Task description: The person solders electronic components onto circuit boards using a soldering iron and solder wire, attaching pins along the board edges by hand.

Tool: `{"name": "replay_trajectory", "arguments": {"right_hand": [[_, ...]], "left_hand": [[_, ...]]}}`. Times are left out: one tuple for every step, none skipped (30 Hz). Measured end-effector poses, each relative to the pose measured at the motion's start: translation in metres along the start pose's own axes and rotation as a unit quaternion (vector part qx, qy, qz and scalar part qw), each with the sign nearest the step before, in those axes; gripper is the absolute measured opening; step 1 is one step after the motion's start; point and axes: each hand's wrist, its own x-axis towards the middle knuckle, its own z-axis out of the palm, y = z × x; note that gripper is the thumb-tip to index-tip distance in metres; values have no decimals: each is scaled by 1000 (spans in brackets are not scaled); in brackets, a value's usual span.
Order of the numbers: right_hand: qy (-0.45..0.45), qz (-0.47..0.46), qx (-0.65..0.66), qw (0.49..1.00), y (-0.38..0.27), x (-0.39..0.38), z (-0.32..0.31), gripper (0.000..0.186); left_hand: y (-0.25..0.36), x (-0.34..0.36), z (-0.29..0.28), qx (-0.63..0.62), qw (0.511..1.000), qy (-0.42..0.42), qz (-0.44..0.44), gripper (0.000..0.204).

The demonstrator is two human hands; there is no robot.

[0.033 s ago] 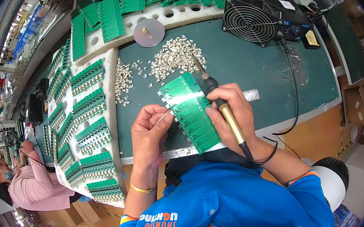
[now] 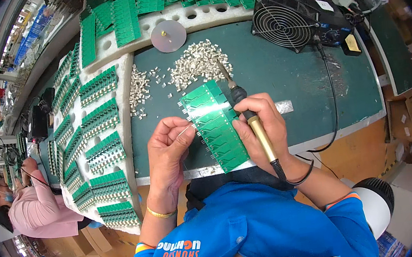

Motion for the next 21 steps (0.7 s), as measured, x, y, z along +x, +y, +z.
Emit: {"name": "replay_trajectory", "arguments": {"right_hand": [[8,6,7,1000,0,1,1,29],[8,2,8,1000,0,1,0,28],[7,2,6,1000,0,0,1,28],[9,1,11,1000,1,0,2,27],[12,0,17,1000,2,1,3,27],[11,0,16,1000,2,1,3,27],[13,-5,16,1000,1,1,4,27],[15,-10,17,1000,1,1,4,26],[15,-9,16,1000,1,3,4,26],[19,-17,14,1000,1,4,5,26],[22,-25,12,999,0,5,5,26],[22,-26,17,999,0,3,5,27],[23,-26,16,999,1,4,6,27],[30,-31,12,999,1,4,6,27],[38,-36,9,999,2,4,6,27],[39,-37,8,999,3,5,6,27],[49,-38,10,998,4,5,7,27],[58,-40,13,997,5,6,7,27],[60,-41,12,997,6,6,6,27],[64,-47,9,997,8,6,6,27],[67,-54,5,996,9,7,5,27]], "left_hand": [[1,0,0,-3,1000,0,-1,15],[1,1,0,-4,1000,-4,3,16],[1,0,0,-5,1000,-7,7,16],[2,0,0,-7,1000,-7,8,16],[2,0,0,-1,1000,-4,11,17],[2,1,-1,6,1000,0,15,17],[2,0,0,4,1000,0,14,17],[2,1,0,13,1000,3,20,18],[3,1,0,21,999,7,26,18],[2,1,0,20,999,6,24,18],[2,1,0,18,999,7,31,18],[2,0,0,15,999,7,37,19],[2,-1,0,15,999,6,37,19],[1,-1,0,18,999,6,36,19],[0,-1,-1,21,999,5,35,20],[-1,-2,-1,21,999,3,35,20],[-1,-3,-1,25,999,3,25,21],[-2,-5,-2,28,999,2,15,22],[-3,-7,-2,28,999,1,16,22],[-3,-9,-2,32,999,1,11,21],[-4,-10,-2,37,999,1,7,19]]}}
